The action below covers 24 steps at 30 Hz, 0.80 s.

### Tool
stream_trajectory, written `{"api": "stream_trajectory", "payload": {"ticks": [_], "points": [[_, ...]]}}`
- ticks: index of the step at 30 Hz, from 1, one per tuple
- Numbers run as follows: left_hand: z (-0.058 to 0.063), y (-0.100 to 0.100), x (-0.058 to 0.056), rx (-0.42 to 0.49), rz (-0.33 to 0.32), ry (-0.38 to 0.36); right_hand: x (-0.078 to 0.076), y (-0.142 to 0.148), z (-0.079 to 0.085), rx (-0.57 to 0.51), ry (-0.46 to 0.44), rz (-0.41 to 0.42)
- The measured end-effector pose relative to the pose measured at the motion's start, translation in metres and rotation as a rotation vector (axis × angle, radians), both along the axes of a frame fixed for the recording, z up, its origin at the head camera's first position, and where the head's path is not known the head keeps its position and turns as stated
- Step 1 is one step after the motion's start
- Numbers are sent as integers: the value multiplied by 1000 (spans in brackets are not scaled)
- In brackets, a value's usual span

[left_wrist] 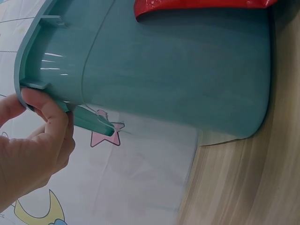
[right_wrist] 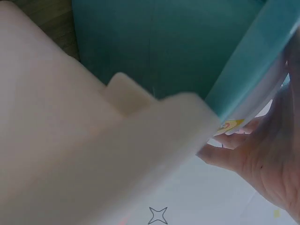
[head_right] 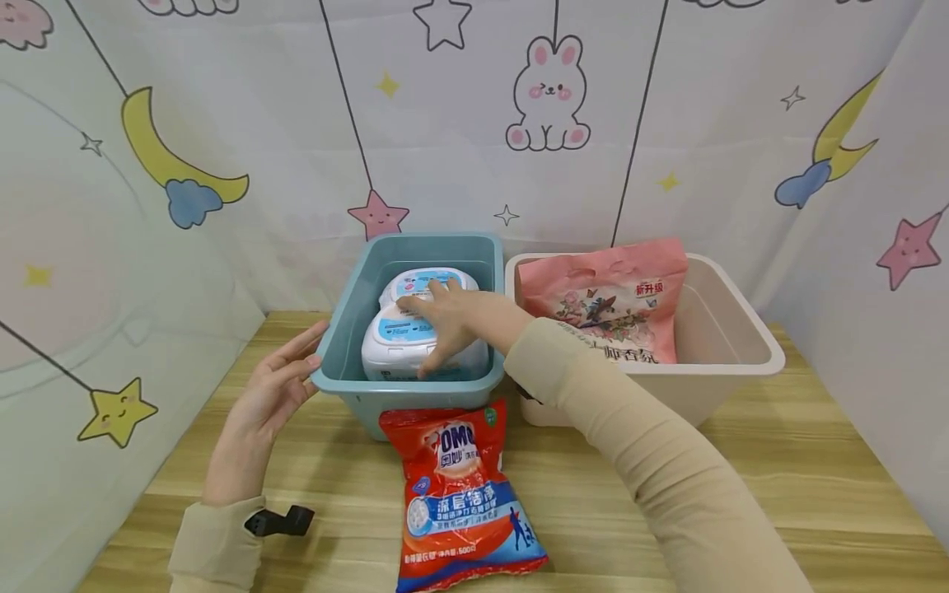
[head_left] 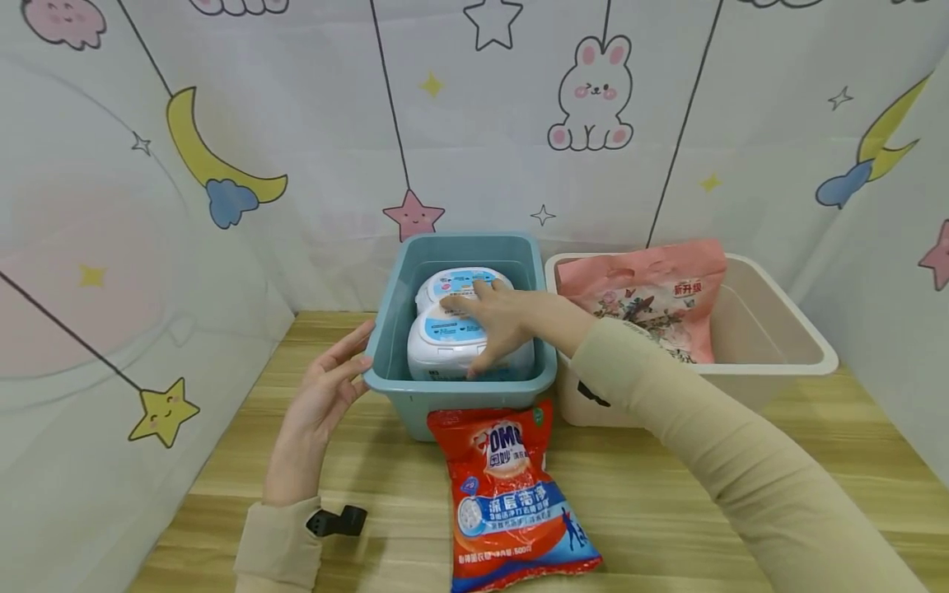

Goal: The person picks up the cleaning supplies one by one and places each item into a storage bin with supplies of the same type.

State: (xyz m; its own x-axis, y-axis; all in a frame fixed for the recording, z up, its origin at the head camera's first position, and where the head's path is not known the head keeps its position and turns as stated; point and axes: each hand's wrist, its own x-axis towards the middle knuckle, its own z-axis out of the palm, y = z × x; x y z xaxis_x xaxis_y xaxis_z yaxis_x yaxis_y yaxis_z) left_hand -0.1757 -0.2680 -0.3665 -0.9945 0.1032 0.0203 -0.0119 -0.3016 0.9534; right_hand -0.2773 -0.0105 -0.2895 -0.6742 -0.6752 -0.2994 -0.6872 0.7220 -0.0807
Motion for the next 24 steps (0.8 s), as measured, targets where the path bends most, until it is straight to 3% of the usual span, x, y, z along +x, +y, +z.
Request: {"api": "stream_trajectory", "payload": {"ticks": [13,24], "points": [[0,0,0,-7,3,-3,2,-5,-8,70,-51,-63],[0,0,0,-7,9,-6,3,-11,-14,114,-93,-69]]}}
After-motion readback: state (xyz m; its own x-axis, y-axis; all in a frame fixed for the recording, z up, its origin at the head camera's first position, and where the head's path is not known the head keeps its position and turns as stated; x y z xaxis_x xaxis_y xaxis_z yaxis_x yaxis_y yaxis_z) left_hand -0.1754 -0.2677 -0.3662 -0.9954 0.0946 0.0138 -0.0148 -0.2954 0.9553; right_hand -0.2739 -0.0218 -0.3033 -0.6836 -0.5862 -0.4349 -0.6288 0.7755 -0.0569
